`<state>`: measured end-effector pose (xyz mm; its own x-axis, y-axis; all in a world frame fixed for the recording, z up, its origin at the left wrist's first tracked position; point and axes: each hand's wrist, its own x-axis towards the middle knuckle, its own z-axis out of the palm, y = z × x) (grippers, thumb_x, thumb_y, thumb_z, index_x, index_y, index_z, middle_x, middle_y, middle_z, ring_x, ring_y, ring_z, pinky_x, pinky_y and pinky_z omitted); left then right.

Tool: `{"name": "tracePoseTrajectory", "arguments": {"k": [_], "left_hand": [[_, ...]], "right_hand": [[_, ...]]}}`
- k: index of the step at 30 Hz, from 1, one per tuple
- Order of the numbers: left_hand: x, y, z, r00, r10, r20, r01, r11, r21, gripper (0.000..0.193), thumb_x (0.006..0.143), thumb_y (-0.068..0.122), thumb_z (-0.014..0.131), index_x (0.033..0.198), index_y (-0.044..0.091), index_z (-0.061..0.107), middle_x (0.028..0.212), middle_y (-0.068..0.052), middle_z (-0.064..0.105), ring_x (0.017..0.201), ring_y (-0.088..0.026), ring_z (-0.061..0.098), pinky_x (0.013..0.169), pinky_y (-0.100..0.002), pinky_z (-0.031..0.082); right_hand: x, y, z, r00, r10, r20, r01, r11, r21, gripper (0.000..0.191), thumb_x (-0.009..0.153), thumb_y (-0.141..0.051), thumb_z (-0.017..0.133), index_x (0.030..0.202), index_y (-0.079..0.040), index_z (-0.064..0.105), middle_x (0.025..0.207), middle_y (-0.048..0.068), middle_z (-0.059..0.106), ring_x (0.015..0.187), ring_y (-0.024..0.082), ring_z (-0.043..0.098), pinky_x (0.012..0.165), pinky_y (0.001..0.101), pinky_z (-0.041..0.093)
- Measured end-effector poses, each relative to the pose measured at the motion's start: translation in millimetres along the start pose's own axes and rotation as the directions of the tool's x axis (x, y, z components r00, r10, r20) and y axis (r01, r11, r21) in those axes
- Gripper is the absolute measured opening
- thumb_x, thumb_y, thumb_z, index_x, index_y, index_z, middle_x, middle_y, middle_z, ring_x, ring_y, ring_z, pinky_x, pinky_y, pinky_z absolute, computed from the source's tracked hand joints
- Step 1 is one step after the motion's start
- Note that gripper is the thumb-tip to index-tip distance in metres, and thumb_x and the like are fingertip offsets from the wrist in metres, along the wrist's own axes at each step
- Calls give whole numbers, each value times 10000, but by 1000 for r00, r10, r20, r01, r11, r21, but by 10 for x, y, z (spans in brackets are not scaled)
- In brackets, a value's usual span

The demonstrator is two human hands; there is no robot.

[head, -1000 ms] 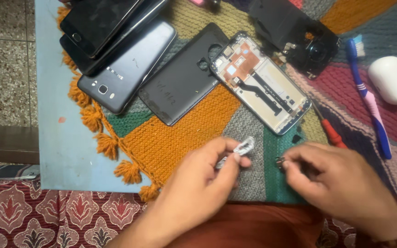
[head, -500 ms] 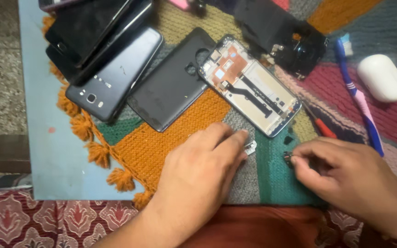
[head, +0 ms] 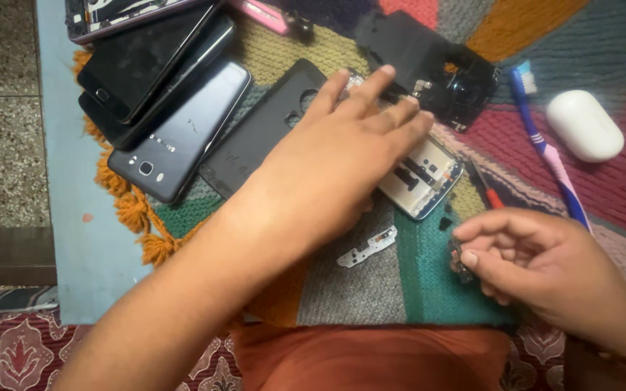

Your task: The person disassembles a smartphone, removing the back cover and internal components. They use a screwdriver to detach a small metal bracket and then carefully reconnect a ribbon cable to the motherboard.

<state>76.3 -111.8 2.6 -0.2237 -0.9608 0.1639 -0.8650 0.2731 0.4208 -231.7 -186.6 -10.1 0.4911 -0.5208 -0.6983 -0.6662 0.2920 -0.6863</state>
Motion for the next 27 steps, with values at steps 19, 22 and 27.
{"name": "tracePoseTrajectory", "arguments": {"k": [19,22,27], "left_hand": [[-563,437,-242,981,-192,-8,191,979,-73,746,600,152,824,1289,-38,608,1182,-212,581,1231,-399,509,1155,-561,301],[-694,474,-210,965,-260,-44,253,960,-119,778,617,191,871,1312,-30,601,1191,-223,568,1222,-407,506,1135,-570,304],[-756,466,-163,944,-306,-124,284,944,-170,773,636,223,875,1317,-21,601,1220,-233,559,1227,-419,500,1131,-575,320]], "right_hand": [[88,-22,35,979,-195,58,184,970,161,213,967,-44,676,1167,27,659,837,97,704,616,122,625,496,264,542],[126,36,97,989,-128,73,101,949,299,204,920,-24,633,1100,58,687,824,100,707,586,120,586,470,265,500],[97,93,215,957,-236,167,130,866,482,364,1045,-24,565,1394,35,653,857,82,614,660,135,568,531,269,494]]}}
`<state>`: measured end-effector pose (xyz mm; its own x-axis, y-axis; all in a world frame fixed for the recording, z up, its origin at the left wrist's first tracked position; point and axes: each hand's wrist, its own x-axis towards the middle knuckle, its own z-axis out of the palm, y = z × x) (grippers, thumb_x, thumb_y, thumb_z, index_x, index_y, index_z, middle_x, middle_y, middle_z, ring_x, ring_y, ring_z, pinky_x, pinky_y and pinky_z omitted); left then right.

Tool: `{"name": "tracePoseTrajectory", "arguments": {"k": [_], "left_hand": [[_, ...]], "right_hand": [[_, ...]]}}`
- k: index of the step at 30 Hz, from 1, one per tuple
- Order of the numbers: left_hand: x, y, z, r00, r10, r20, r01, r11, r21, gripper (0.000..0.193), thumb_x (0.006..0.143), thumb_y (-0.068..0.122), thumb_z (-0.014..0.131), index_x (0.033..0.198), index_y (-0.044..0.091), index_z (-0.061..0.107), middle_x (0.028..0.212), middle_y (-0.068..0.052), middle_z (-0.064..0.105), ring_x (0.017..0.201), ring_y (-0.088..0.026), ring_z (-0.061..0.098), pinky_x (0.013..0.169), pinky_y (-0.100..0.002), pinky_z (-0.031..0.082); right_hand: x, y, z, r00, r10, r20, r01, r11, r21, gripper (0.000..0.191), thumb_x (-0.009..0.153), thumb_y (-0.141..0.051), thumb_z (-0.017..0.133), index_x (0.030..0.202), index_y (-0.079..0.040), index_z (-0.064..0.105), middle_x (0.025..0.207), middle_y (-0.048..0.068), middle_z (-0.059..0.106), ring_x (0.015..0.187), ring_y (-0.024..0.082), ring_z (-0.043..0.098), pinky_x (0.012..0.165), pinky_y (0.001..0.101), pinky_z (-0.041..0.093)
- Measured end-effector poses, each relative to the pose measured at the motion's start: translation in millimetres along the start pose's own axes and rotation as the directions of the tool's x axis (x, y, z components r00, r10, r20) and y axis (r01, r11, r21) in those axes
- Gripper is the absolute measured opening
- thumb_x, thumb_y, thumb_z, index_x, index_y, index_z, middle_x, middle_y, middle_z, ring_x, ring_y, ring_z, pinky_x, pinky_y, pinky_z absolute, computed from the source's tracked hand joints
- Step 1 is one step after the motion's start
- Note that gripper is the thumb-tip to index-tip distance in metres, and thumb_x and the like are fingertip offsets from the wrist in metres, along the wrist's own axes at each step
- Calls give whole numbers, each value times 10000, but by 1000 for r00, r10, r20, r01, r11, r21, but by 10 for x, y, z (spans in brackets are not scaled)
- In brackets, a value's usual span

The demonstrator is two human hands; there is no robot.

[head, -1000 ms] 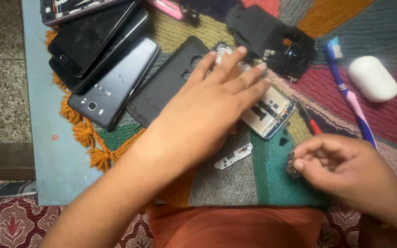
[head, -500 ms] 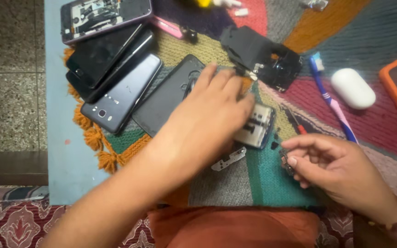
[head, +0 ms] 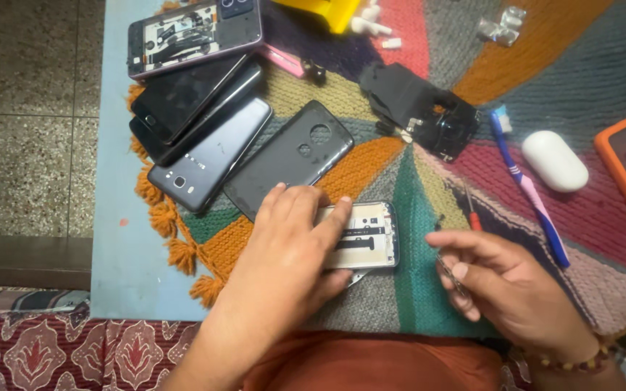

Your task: The person disassembles a smartphone, removing the back cover and internal components. They use a screwdriver to detach a small metal bracket and then carefully reconnect a ribbon cable to the motherboard.

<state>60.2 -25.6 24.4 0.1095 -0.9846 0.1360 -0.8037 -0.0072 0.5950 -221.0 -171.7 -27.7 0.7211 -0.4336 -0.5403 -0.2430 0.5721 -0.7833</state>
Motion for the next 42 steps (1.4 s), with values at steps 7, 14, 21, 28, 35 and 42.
{"name": "tracePoseTrajectory", "arguments": {"k": [7,14,21,28,35,42], "left_hand": [[76,62,64,997,-71,-27,75,986,149,782,609,193,864,1314,-23,604,1184,-226,565,1208,-403,518,1125,-581,325],[95,155,138,999,-31,-25,33,994,102,781,594,177,847,1310,-23,607,1210,-230,569,1245,-414,509,1124,-576,311],[-78,378,144,994,79,-81,-96,967,-236,567,799,154,804,1322,32,623,1262,-159,593,1269,-361,554,1076,-490,419],[-120,415,226,997,73,-40,-83,858,-507,201,921,147,761,1111,95,722,1056,-36,674,1041,-261,644,938,-394,489],[-151,352,196,1000,-9,-16,-2,821,-571,96,953,135,743,1007,74,691,996,-76,685,977,-296,679,863,-394,535],[-139,326,166,996,10,-93,-62,809,-585,113,963,71,688,1075,54,682,1024,-108,697,990,-313,693,872,-398,555]], "right_hand": [[-83,94,41,998,7,58,-26,945,327,291,991,-4,487,1247,91,589,867,116,575,723,195,558,604,328,486],[-144,210,127,996,59,-64,-41,965,258,292,971,-30,514,1239,54,597,889,115,588,753,202,565,639,354,486],[-72,243,263,996,-60,-69,64,997,49,288,970,-13,575,1255,-14,533,936,103,647,808,167,615,700,313,507],[-116,187,275,997,-50,51,50,999,0,196,969,-7,600,1149,-42,529,974,82,654,824,142,630,704,293,527],[-224,-127,417,845,-461,-272,49,573,-818,266,842,-150,766,1087,-58,726,1055,84,737,827,139,740,699,274,597],[-113,-380,238,814,-506,-286,-188,236,-953,322,793,-155,803,1104,-79,764,1053,87,737,750,174,735,675,299,595]]}}
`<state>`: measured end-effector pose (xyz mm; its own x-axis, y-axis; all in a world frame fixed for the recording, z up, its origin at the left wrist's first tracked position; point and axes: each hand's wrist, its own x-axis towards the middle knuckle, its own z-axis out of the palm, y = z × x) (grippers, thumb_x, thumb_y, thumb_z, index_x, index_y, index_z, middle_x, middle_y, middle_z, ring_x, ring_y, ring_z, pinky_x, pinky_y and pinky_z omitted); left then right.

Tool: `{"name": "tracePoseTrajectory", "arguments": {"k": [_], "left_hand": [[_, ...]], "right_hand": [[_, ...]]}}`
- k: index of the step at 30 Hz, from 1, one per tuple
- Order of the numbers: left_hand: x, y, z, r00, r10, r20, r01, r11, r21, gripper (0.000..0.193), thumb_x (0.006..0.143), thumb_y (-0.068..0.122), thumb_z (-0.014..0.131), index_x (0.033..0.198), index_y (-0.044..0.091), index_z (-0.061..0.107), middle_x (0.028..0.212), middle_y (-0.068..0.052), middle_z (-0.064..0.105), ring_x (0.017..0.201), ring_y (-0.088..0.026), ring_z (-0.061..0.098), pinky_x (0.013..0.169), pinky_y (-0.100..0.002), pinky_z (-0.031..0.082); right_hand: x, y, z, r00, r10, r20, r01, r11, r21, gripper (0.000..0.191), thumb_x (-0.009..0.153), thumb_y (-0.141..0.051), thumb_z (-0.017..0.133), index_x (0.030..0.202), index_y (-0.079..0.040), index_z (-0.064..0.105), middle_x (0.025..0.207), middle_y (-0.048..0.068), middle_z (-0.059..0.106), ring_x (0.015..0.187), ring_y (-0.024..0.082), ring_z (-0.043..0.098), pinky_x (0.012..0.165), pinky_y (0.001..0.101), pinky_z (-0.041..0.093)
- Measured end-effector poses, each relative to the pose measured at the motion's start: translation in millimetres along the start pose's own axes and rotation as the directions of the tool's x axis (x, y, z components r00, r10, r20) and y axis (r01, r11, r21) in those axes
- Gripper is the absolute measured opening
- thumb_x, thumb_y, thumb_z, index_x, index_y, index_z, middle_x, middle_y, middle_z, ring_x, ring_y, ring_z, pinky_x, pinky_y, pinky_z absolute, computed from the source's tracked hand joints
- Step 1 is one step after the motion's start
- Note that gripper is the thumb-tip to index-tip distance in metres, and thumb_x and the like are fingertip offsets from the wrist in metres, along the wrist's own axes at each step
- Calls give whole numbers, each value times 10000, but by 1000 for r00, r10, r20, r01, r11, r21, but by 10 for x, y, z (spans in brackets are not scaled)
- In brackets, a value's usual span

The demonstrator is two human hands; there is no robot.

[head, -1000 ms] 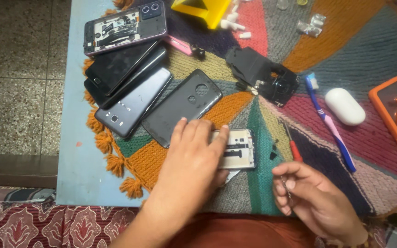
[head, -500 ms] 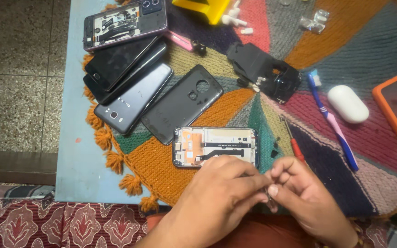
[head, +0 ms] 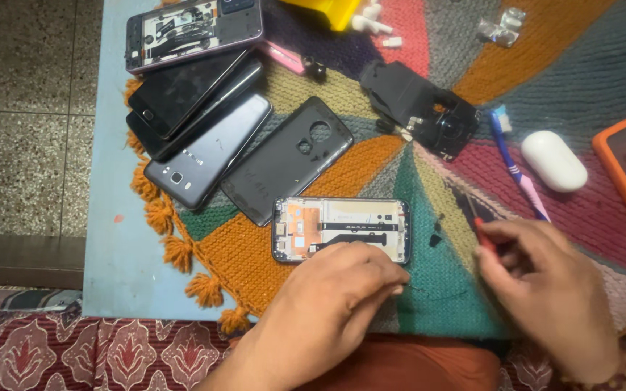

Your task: The person disassembles a smartphone, removing the back cover and internal components. They use a screwdriver to detach a small metal bracket and then carefully reconnect a ribbon cable to the motherboard.

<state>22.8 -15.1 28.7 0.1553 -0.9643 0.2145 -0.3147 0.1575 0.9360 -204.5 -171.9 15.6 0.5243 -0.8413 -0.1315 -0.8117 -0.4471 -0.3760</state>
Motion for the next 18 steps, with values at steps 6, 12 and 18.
{"name": "tracePoseTrajectory", "arguments": {"k": [6,12,18], "left_hand": [[6,17,-3,999,-35,-1,35,999,9,155,976,119,705,1117,64,672,1021,-96,715,981,-311,704,862,-396,555],[21,0,41,997,-66,51,67,997,-31,139,951,156,736,999,71,638,926,-94,701,891,-317,706,775,-403,551],[14,-22,63,992,-90,83,94,995,-43,94,939,140,730,958,75,664,858,-101,694,856,-316,709,748,-408,551]], "right_hand": [[53,111,-102,985,58,-163,-63,998,-26,280,899,-119,777,1158,-20,743,1109,135,720,819,197,720,754,302,587],[-234,137,-75,906,-414,82,345,839,422,190,850,-182,781,1020,-99,786,1061,33,792,984,138,758,887,276,599],[-337,59,125,893,-380,239,155,761,631,225,830,-156,853,1030,-63,813,1034,50,778,931,146,753,775,251,637]]}}
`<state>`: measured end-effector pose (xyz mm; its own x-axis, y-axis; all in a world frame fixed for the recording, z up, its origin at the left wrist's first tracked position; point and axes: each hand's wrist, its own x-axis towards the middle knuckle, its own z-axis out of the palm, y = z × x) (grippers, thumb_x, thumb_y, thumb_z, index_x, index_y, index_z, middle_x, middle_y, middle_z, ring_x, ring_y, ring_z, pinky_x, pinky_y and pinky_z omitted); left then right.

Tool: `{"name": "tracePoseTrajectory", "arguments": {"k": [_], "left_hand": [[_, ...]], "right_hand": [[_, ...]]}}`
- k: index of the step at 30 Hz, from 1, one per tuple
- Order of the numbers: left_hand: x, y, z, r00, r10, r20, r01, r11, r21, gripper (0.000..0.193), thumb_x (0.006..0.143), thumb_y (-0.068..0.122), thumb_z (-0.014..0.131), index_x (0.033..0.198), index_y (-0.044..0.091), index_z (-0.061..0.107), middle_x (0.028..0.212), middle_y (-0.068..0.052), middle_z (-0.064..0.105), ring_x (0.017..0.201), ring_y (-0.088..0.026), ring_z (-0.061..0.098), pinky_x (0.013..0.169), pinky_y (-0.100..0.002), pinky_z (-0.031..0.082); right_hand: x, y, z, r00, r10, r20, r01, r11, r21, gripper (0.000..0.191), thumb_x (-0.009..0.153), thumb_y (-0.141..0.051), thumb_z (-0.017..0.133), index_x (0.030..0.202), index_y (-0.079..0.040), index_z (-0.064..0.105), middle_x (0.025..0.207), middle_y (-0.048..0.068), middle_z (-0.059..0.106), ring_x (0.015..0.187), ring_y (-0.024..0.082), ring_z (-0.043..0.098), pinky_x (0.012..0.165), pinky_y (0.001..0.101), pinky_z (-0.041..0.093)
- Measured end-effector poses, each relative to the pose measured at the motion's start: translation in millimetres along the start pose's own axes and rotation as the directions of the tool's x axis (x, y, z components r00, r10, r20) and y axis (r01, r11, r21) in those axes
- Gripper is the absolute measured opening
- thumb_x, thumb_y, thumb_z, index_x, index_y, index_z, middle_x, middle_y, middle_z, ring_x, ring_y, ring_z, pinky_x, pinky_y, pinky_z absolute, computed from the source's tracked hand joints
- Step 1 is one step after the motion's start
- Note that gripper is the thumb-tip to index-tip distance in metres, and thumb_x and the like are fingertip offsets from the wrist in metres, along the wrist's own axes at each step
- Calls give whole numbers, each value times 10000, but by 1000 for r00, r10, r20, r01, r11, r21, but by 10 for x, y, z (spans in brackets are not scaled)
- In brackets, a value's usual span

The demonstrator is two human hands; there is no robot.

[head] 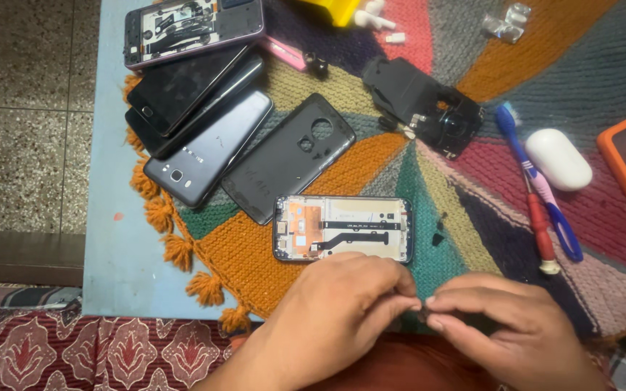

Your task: The person disassembles a smartphone, removing the back cover and internal components. They use a screwdriver to detach a small metal bracket and then carefully reconnect a ribbon cable to the motherboard.

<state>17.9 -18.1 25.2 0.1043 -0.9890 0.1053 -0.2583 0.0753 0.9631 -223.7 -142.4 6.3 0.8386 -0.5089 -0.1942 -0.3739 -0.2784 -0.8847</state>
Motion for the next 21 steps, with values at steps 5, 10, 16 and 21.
{"name": "tracePoseTrajectory", "arguments": {"k": [5,10,16,21], "left_hand": [[21,-7,50,982,-184,-52,177,977,-115,83,935,149,740,963,78,708,837,-62,736,733,-187,723,664,-308,569],[48,-36,113,907,-420,-44,392,876,-280,118,918,158,758,971,58,723,807,-26,750,683,-76,658,619,-244,548],[43,-93,116,907,-407,-110,351,873,-338,158,946,137,723,1083,58,728,937,-14,802,796,-45,737,717,-211,594],[5,-64,52,894,-424,-145,377,887,-265,189,929,130,724,1106,66,744,959,-37,813,758,-91,748,679,-238,588]], "right_hand": [[71,-66,11,994,-106,-15,106,994,-35,222,800,-107,845,1009,-63,784,1043,57,789,956,160,735,821,261,602],[114,-123,11,994,-106,-24,106,994,-35,218,793,-97,841,1001,-62,789,1011,49,809,928,151,740,795,248,609],[106,-102,72,992,-53,-115,46,997,-64,213,783,-92,847,982,-44,790,988,67,811,867,135,768,735,220,625],[89,-61,89,984,-58,-166,51,998,-45,218,781,-70,853,985,-29,789,983,90,809,848,128,800,733,223,625]]}}
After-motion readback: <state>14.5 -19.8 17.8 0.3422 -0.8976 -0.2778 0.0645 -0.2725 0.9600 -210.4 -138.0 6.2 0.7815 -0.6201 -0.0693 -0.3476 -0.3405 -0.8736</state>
